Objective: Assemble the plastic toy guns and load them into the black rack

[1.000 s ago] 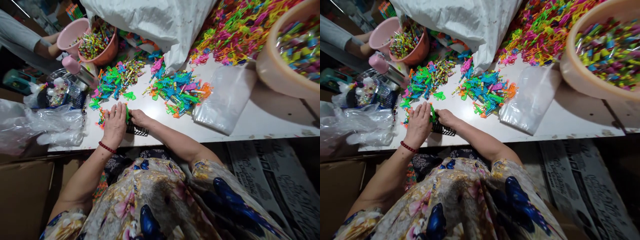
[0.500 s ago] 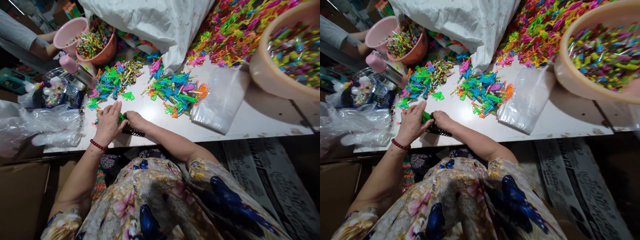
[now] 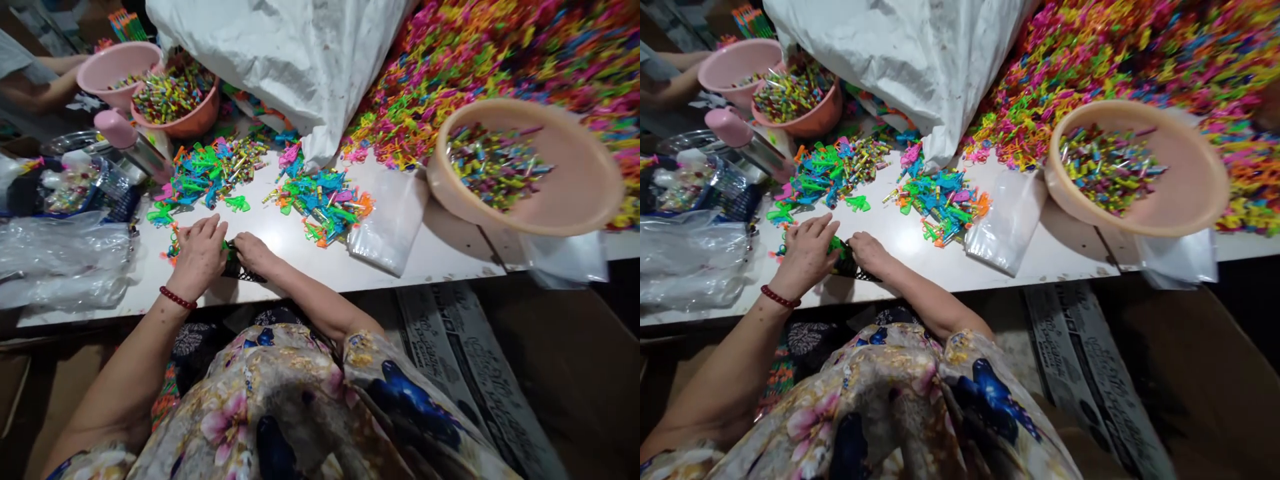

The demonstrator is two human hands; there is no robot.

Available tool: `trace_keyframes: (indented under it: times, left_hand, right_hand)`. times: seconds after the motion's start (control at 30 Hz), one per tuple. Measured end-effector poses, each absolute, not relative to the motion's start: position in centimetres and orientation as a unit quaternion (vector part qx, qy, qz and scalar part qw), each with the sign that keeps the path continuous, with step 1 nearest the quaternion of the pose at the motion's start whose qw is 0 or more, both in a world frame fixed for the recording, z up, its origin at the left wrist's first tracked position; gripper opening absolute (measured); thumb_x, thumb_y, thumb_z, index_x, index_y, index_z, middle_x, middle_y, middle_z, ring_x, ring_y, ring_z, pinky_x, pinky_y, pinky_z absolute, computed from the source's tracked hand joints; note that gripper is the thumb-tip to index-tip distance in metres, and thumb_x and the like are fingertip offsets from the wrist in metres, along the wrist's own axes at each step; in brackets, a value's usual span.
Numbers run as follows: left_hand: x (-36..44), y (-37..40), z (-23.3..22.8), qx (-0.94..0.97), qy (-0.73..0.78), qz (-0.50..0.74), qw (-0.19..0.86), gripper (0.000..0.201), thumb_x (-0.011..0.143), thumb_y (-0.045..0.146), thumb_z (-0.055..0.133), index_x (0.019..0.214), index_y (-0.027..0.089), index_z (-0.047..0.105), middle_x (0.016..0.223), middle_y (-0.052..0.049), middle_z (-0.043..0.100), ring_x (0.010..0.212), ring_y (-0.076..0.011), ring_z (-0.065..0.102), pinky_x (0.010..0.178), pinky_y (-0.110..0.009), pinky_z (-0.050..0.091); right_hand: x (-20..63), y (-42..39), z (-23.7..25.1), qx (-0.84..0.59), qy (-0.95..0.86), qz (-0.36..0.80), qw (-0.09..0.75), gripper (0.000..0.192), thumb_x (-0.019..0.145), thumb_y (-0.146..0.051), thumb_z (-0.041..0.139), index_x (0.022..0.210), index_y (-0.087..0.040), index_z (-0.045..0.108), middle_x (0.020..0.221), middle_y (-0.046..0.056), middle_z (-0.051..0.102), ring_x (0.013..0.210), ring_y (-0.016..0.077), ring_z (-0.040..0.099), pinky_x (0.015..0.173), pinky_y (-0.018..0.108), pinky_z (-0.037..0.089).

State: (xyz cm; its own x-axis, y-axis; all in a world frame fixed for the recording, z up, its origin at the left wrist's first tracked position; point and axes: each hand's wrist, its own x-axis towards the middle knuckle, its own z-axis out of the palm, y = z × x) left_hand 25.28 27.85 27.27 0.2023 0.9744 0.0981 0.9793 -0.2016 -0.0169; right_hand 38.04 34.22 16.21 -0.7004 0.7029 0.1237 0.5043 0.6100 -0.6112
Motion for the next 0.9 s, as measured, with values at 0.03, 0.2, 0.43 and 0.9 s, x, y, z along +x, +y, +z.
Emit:
trace_keyframes:
  times: [0.03,0.2,0.43,0.9]
  left_hand:
    - [25.4,27.8,27.3,-0.774,-0.632,-0.034,0.039,0.045,0.086,0.020,0.053,0.130,0.018,0.059,0.151,-0.017,0.049,0.136,-0.0375,0.044,0.107,-0.060,0.031]
    - [26.0,27.6,27.5,-0.765,-0.640,-0.060,0.043,0.032,0.084,0.021,0.055,0.113,0.018,0.068,0.149,-0.018,0.051,0.136,-0.0386,0.045,0.107,-0.064,0.031]
    - [27.4,28.1,27.4,-0.748,-0.656,-0.095,0.029,0.028,0.090,0.033,0.055,0.111,0.019,0.069,0.161,-0.016,0.036,0.138,-0.0420,0.041,0.106,-0.070,0.031]
    - [24.1,28.6,27.2,-0.857,-0.512,-0.054,-0.006,0.039,0.100,0.039,0.040,0.121,0.023,0.069,0.151,-0.009,0.052,0.147,-0.0301,0.036,0.120,-0.059,0.023]
  right_hand:
    - [39.3,34.1,16.3,-0.355,-0.869,0.279,0.202,0.021,0.096,-0.015,0.054,0.114,-0.013,0.064,0.110,0.011,0.064,0.103,0.0210,0.057,0.095,0.031,0.045]
    - [49.7,34.1,17.6,-0.504,-0.817,0.145,0.241,0.023,0.097,-0.017,0.049,0.112,-0.014,0.066,0.113,0.016,0.063,0.106,0.0262,0.055,0.095,0.038,0.046]
    - [60.0,33.9,20.8,-0.623,-0.764,-0.066,0.156,0.024,0.093,-0.029,0.054,0.101,-0.015,0.071,0.103,0.019,0.063,0.098,0.0334,0.049,0.082,0.044,0.042]
    - [56.1,30.1,18.9,-0.535,-0.721,0.103,0.429,0.024,0.095,-0.029,0.049,0.110,-0.022,0.066,0.108,0.010,0.071,0.096,0.0228,0.066,0.090,0.040,0.054]
